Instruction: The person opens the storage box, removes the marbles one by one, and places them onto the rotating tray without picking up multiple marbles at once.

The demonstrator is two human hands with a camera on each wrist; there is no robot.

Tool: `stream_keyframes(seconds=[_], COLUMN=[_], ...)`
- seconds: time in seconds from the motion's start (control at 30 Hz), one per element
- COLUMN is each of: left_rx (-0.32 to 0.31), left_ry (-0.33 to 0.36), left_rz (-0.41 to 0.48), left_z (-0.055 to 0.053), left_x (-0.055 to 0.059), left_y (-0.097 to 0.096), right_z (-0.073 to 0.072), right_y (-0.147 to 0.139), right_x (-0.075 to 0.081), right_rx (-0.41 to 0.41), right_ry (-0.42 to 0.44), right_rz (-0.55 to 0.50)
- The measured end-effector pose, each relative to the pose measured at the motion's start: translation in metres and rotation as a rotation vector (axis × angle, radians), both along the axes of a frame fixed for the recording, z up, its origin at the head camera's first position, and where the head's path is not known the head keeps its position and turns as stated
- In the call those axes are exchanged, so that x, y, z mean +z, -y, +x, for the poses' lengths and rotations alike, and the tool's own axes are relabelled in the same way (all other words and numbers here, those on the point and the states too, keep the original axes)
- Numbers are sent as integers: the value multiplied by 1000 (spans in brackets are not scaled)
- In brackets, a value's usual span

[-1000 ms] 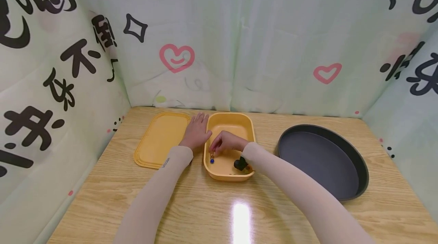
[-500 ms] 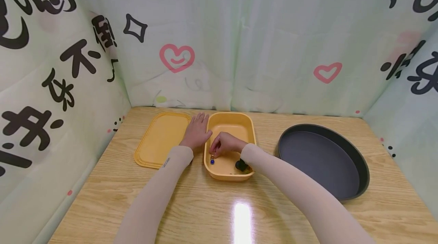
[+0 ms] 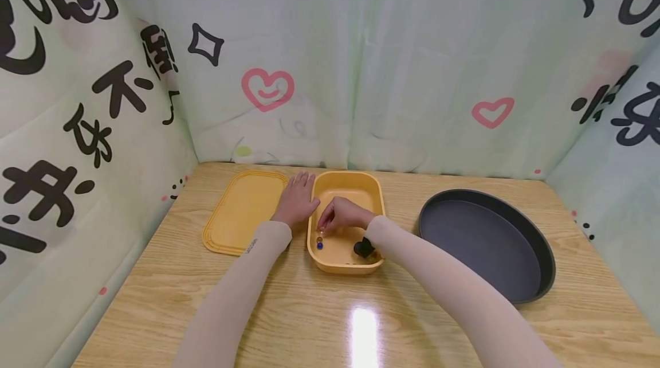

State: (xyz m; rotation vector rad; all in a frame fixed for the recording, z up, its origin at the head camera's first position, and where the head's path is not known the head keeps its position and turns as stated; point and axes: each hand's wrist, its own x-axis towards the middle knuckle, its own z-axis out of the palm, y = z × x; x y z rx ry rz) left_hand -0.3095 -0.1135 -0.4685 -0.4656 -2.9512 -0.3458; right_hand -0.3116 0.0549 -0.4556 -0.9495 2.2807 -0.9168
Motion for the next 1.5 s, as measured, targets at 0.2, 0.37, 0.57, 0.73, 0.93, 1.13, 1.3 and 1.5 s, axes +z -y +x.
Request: stream_keyframes(seconds=[0.2,0.37,0.57,0.73,0.93,1.13,1.3,1.5], left_rx=[2,0,1,-2,-3,-4,-9,1], left_ry=[-4,22,50,58,56,89,84,71], left_rz=[-17,2,36,22,-16,7,26,36], left_z=[1,1,3,3,5,5,4,3], left_x=[0,0,0,0,2,4,3,2], left_y=[-2,-4,-4,-5,-8,-8,-6,-3], right_z=[4,9,17,23,31,39,43,45], right_y=[-5,-12,-23,-38,-62,-91,-120,-157], right_x=[13,27,47,62,78,93,101,107], right_rx=[6,6,-11,-56,-132,-190,-252,-334], right_ry=[-47,-68,-96,-109,-146,-160,-161,-174], right_rz=[-14,-37,-84,-137,-146,-180,-180,-164])
